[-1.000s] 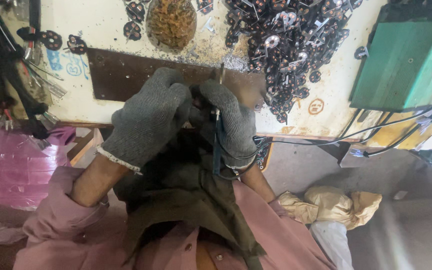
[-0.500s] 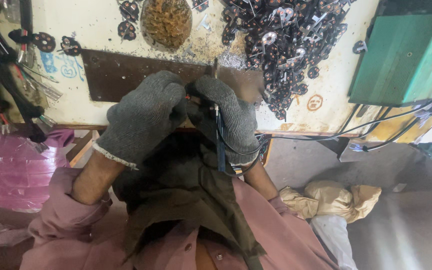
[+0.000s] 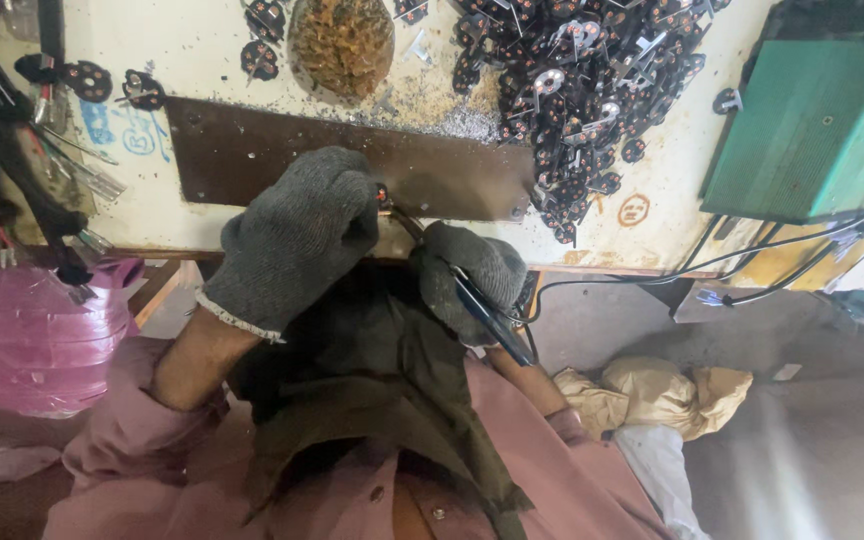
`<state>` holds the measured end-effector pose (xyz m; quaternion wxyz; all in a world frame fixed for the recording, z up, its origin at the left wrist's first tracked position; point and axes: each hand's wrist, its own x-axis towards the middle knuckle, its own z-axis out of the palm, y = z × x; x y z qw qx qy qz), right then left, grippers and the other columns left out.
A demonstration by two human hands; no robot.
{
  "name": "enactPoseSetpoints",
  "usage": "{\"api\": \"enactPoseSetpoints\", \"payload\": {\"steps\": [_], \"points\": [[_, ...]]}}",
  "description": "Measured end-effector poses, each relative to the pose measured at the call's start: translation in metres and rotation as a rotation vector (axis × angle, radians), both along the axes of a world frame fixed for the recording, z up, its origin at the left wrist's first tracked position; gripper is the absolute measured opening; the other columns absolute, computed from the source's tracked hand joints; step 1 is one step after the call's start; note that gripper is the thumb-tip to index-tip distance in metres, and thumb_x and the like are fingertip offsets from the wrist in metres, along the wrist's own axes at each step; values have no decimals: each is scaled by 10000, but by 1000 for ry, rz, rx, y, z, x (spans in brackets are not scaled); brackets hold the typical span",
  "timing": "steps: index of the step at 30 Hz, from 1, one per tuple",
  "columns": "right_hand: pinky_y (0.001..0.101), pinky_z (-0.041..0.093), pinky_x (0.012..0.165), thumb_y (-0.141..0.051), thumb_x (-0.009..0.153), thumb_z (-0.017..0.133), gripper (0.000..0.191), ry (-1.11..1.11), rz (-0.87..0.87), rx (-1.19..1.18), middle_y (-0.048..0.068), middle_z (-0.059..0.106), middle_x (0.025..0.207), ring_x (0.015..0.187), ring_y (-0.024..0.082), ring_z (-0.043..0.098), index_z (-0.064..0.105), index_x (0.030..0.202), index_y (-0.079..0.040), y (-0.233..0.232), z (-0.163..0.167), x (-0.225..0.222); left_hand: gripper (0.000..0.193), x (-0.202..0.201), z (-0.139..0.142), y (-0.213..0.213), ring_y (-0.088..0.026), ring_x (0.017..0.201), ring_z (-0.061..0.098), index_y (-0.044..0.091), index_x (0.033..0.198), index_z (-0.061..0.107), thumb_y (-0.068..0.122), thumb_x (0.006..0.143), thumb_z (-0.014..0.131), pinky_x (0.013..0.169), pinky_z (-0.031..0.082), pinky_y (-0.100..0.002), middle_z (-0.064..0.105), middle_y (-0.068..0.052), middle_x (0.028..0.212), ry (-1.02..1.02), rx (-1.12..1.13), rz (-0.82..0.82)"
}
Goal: The person sits at a workbench assembling small electrical plug components. They pick up a plug body, insert colored wires into it, and use a handheld tool to work on the contacts, placing finished units with a pile of completed parts on the bench.
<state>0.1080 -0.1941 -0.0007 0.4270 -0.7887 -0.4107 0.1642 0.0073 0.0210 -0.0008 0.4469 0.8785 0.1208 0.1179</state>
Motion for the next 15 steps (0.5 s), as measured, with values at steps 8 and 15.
{"api": "enactPoseSetpoints", "payload": {"steps": [8,15], "points": [[368,576,740,-120,840,753,275,2,77,19,104,716,940,813,279,720,678,1098,-60,10,4,3,292,-2,-8,-3,-379,1165,627,61,1137,610,96,882,748,962,545,-449,626,-162,1221,21,92,-18],[378,601,732,-100,827,830,300,-16,160,90,121,740,947,808,309,757,670,1075,-46,17,0,6,349,3,-36,2,-360,1168,635,70,1118,612,148,828,790,950,554,-432,633,-147,1232,87,10,42]]}}
